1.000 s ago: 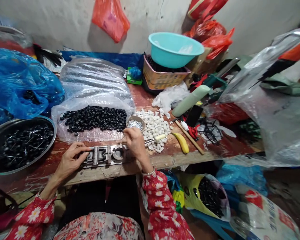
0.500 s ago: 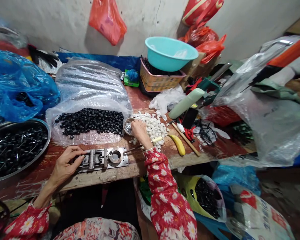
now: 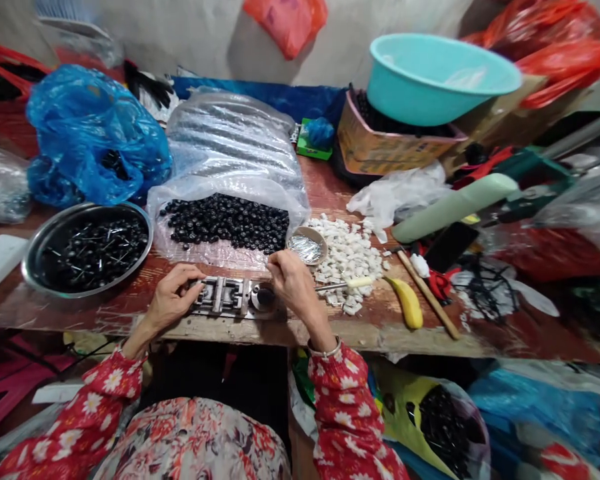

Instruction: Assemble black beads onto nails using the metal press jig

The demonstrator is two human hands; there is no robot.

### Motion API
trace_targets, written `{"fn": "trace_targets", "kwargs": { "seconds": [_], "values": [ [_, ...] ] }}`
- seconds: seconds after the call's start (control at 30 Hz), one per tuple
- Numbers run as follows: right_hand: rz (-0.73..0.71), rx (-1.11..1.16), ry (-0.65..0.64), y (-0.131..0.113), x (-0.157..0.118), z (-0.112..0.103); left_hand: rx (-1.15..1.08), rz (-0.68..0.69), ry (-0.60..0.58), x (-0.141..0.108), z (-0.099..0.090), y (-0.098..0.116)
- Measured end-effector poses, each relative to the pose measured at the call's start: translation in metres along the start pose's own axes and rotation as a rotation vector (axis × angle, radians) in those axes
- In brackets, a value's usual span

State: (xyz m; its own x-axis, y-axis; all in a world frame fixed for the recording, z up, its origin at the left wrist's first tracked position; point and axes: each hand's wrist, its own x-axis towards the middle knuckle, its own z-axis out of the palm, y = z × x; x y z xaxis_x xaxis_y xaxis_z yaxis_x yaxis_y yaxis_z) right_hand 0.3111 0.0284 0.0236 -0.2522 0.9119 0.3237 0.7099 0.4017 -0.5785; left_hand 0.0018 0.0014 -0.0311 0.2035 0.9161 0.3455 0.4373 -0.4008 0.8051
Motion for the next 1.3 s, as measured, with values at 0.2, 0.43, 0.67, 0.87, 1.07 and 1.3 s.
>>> {"fn": "trace_targets", "kwargs": {
  "seconds": [0.2, 0.43, 0.67, 0.87, 1.07, 1.3],
  "values": [
    [-0.105, -0.104, -0.151, -0.056, -0.005, 0.041, 0.003, -0.025, 0.003, -0.001, 0.0, 0.002],
    [-0.175, -0.444, -0.237, -0.068, -0.004, 0.068, 0.006, -0.012, 0.014, -0.001, 0.001, 0.002],
    [-0.204, -0.438, -0.197, -0.066, -0.012, 0.066, 0.028, -0.004, 0.02, -0.002, 0.002, 0.003],
    [-0.257, -0.403, -0.182, -0.072, -0.03, 0.065, 0.016, -0.015, 0.021, -0.002, 0.003, 0.005],
    [-0.272, -0.338, -0.133, -0.072, -0.039, 0.068, 0.018, -0.018, 0.022, -0.003, 0.002, 0.006],
    [-0.075, -0.204, 0.11, -0.04, -0.047, 0.029, 0.03, 0.007, 0.029, -0.002, -0.001, 0.004]
  ]
}}
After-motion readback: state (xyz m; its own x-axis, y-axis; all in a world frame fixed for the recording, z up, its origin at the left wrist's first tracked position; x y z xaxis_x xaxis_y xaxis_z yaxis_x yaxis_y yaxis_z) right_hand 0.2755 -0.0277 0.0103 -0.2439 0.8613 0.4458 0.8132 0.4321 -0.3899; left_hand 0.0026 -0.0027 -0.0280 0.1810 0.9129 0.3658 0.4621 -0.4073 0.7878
